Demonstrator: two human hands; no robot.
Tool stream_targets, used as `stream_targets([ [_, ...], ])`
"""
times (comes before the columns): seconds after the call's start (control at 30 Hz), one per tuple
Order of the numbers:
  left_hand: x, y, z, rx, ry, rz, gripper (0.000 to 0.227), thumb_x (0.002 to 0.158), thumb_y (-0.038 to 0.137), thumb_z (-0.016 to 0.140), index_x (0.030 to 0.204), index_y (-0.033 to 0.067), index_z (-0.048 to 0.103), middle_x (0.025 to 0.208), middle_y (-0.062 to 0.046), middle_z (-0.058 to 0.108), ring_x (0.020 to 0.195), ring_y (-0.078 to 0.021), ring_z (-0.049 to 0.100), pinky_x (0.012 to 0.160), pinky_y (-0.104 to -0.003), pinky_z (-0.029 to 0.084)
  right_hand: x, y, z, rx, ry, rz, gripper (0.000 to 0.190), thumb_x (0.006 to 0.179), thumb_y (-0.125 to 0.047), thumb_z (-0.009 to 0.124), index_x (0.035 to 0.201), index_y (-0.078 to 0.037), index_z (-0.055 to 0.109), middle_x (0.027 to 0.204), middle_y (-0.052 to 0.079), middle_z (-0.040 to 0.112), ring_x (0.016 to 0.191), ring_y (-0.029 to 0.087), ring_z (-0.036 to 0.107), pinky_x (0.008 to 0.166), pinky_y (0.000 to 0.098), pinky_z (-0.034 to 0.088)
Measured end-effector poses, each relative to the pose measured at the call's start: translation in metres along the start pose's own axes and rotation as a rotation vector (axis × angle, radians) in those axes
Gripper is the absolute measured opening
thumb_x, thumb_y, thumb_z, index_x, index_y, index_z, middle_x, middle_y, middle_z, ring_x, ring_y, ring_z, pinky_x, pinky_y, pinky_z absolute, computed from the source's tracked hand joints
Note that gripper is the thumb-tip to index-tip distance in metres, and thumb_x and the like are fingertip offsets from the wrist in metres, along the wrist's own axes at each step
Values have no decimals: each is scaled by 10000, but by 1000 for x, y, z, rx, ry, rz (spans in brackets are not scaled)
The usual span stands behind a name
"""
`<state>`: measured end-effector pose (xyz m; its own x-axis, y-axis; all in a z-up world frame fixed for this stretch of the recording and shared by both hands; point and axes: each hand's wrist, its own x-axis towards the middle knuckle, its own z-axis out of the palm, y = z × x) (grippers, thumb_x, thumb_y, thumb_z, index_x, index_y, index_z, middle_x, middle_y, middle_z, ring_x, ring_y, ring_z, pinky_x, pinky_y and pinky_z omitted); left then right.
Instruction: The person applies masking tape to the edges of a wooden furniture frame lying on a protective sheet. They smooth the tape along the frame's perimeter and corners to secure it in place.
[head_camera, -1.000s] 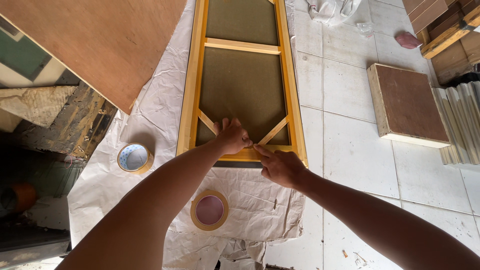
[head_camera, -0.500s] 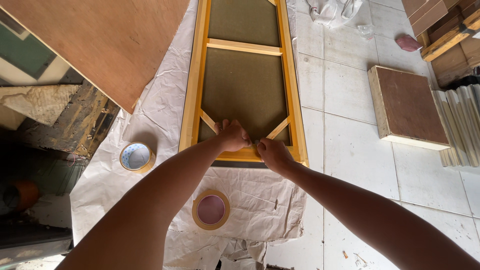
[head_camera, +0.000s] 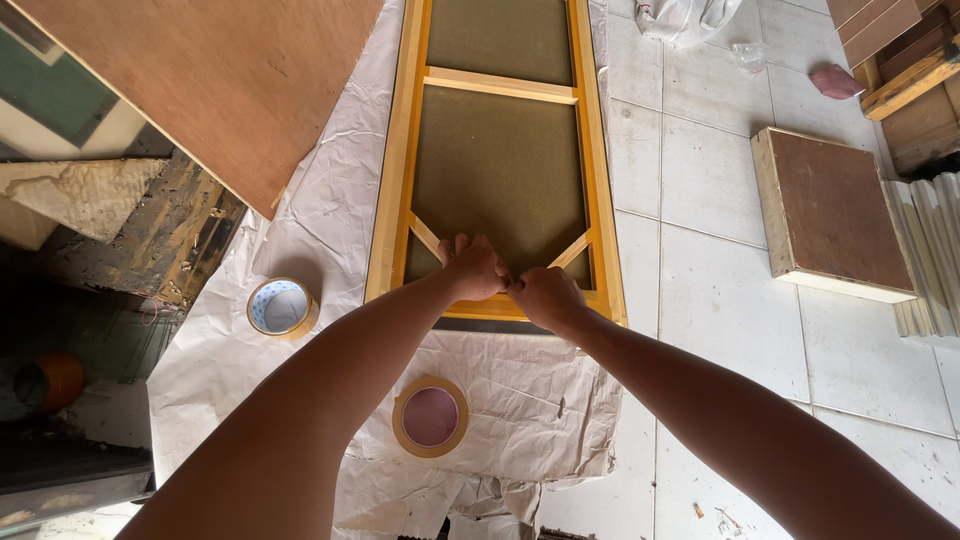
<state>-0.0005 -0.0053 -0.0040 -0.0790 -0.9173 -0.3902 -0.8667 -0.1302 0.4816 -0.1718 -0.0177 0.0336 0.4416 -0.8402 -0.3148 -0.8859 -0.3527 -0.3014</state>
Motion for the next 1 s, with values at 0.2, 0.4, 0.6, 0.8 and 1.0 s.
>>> stream_targets([
  [0.2, 0, -2, 3, -2, 13, 6, 451, 1032, 689, 662, 1228, 314, 816, 1339, -62, 507, 1366, -334, 400, 1222, -627, 189, 4, -4, -12, 54, -210, 61, 510, 983, -421, 556, 1150, -57, 872, 879, 197, 852, 719, 278, 853, 793, 430, 716],
  [0.4, -8, -10, 3, -96, 108, 26, 445, 1121, 430, 650, 1512, 218, 630, 1466, -133, 479, 1455, -387, 385, 1258, -632, 224, -11, 23, -26, 382, -202, 233, 587, 1043, -408, 648, 1342, 77, 788, 1179, 346, 770, 968, 446, 838, 801, 532, 719],
  [0.6, -55, 4, 15, 322, 479, 463, 315, 1069, 264, 671, 1369, 175, 703, 1198, -81, 663, 1205, -322, 605, 1057, -550, 450, -26, 53, -21, 295, -176, 229, 570, 1014, -416, 653, 1278, 54, 838, 1106, 318, 786, 979, 512, 826, 754, 517, 711],
  [0.8, -72, 10, 49, 573, 470, 473, 613, 916, 353, 903, 1413, 69, 684, 1229, -117, 700, 1226, -282, 630, 1073, -483, 469, -27, 50, -22, 122, -80, 85, 501, 957, -459, 613, 821, -41, 855, 745, 243, 778, 832, 496, 814, 760, 555, 620],
  [1.0, -49, 24, 36, 530, 298, 270, 530, 902, 421, 906, 1289, 92, 756, 1171, -117, 747, 1209, -324, 627, 977, -493, 473, -27, 54, -32, 74, -94, 96, 520, 956, -493, 582, 943, -74, 890, 809, 227, 801, 871, 439, 831, 781, 533, 653],
])
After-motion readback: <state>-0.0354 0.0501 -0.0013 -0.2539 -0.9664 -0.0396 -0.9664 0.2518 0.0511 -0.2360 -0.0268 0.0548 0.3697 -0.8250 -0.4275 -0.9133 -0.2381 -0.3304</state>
